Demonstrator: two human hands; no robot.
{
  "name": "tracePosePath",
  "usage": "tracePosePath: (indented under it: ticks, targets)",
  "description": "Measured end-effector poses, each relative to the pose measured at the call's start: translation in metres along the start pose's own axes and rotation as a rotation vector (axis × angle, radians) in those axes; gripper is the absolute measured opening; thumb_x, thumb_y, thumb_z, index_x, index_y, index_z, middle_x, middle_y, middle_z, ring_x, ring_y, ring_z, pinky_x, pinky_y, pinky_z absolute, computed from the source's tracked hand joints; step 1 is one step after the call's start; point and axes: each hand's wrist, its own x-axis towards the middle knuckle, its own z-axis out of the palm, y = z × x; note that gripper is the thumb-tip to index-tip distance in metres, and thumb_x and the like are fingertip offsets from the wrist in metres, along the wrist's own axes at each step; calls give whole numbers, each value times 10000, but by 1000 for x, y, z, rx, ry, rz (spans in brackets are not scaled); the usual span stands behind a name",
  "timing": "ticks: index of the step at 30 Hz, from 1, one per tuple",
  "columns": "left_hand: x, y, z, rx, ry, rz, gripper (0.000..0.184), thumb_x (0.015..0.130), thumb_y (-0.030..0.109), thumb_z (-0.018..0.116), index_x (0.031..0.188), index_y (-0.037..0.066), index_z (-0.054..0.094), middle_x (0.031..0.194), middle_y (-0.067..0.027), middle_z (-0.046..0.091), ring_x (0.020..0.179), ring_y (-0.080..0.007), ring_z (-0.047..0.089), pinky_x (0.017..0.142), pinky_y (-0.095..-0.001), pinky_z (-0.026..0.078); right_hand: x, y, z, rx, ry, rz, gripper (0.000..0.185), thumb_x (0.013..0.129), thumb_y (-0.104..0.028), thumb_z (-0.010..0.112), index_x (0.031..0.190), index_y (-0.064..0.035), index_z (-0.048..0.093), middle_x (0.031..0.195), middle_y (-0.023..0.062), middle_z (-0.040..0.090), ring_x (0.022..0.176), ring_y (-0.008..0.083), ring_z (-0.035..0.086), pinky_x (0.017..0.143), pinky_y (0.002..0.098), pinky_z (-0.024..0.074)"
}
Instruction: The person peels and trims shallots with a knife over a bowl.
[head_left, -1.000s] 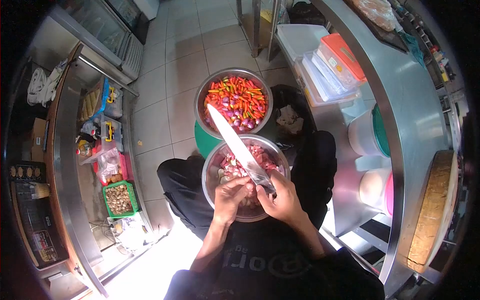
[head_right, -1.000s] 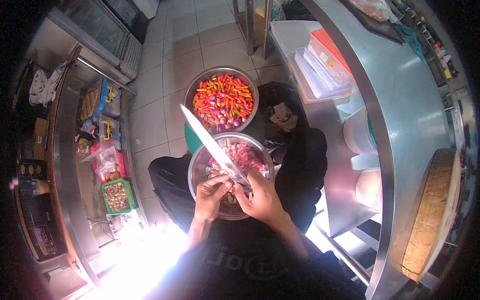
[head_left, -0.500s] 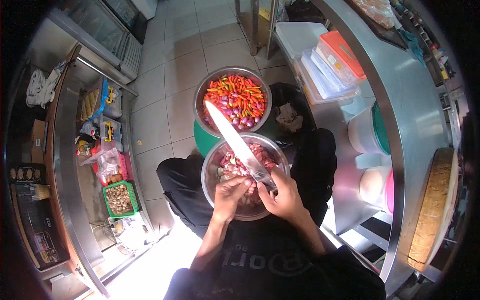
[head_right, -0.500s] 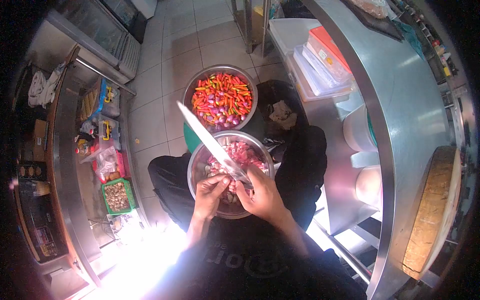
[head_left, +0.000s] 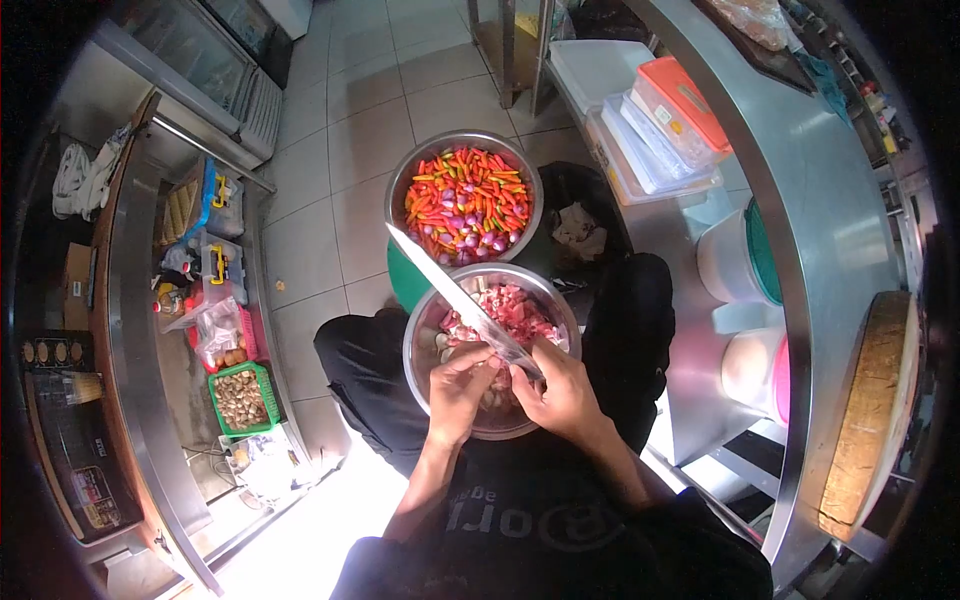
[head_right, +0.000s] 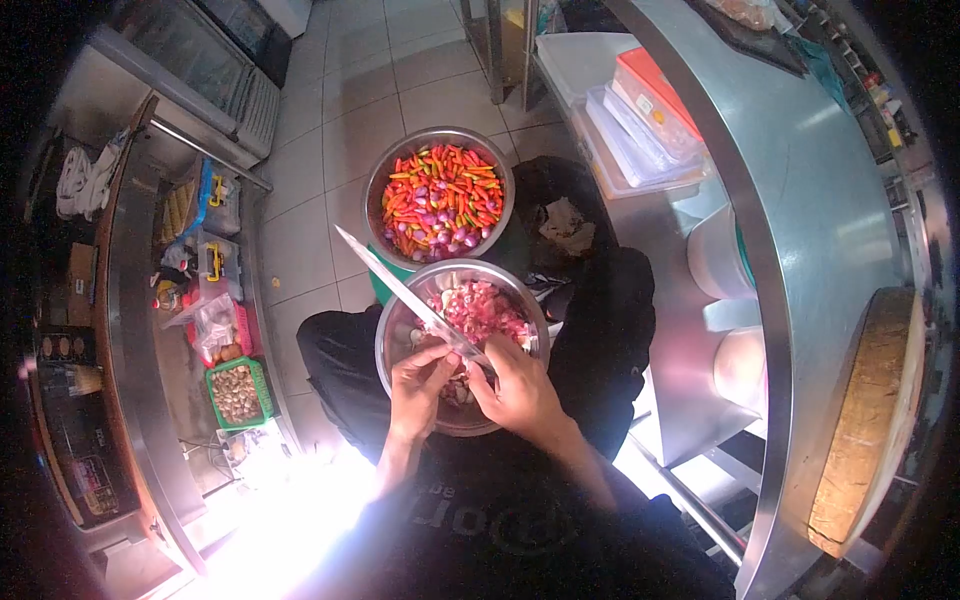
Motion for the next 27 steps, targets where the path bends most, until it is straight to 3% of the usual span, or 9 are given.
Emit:
tracePosePath:
  ticks: [14, 17, 19, 23, 26, 27]
  targets:
    - [-3, 7, 2, 21, -33, 22, 209, 984, -62, 699, 1191, -50, 720, 1059, -77, 737, 931, -139, 710, 822, -280, 599, 2, -2, -1, 47, -1, -12, 172, 913, -66, 700, 1000, 8, 571, 887, 212, 604, 780, 451, 635, 651, 497, 495]
    - [-2, 0, 0, -184, -11, -38, 165, 1012, -14, 685, 1171, -35, 726, 1052, -83, 744, 925, -148, 713, 827, -300, 598, 1, -3, -3, 46, -45, -23, 190, 919, -60, 698, 1063, 9, 595, 925, 208, 634, 803, 435, 659, 659, 464, 516]
    - [-2, -1, -4, -371, -55, -125, 149, 1040, 45, 666, 1159, -15, 733, 1046, -87, 753, 926, -162, 716, 844, -329, 595, 1, -6, -2, 122, 12, 11, 215, 916, -67, 719, 1098, 16, 641, 940, 213, 683, 821, 377, 712, 675, 419, 544]
    - [-2, 4, -4, -460, -50, -147, 172, 1051, 75, 658, 1178, -9, 737, 1053, -90, 760, 935, -172, 718, 855, -347, 592, -1, -4, -6, 202, 64, 29, 230, 903, -88, 754, 1092, 26, 687, 930, 217, 724, 823, 311, 750, 692, 393, 562]
    - [-1, 3, -4, -479, -26, -145, 190, 1048, 64, 657, 1202, -10, 739, 1076, -94, 763, 941, -170, 716, 859, -351, 593, 1, -2, -6, 159, 135, 47, 219, 871, -103, 814, 1035, 20, 736, 788, 97, 725, 650, 136, 672, 616, 306, 519]
    - [-1, 3, -2, -475, -25, -129, 200, 1048, 61, 656, 1215, -12, 738, 1086, -96, 764, 946, -168, 715, 863, -347, 590, 2, -2, -5, 159, 135, 48, 219, 871, -103, 814, 1035, 20, 736, 788, 97, 725, 650, 136, 672, 616, 306, 519]
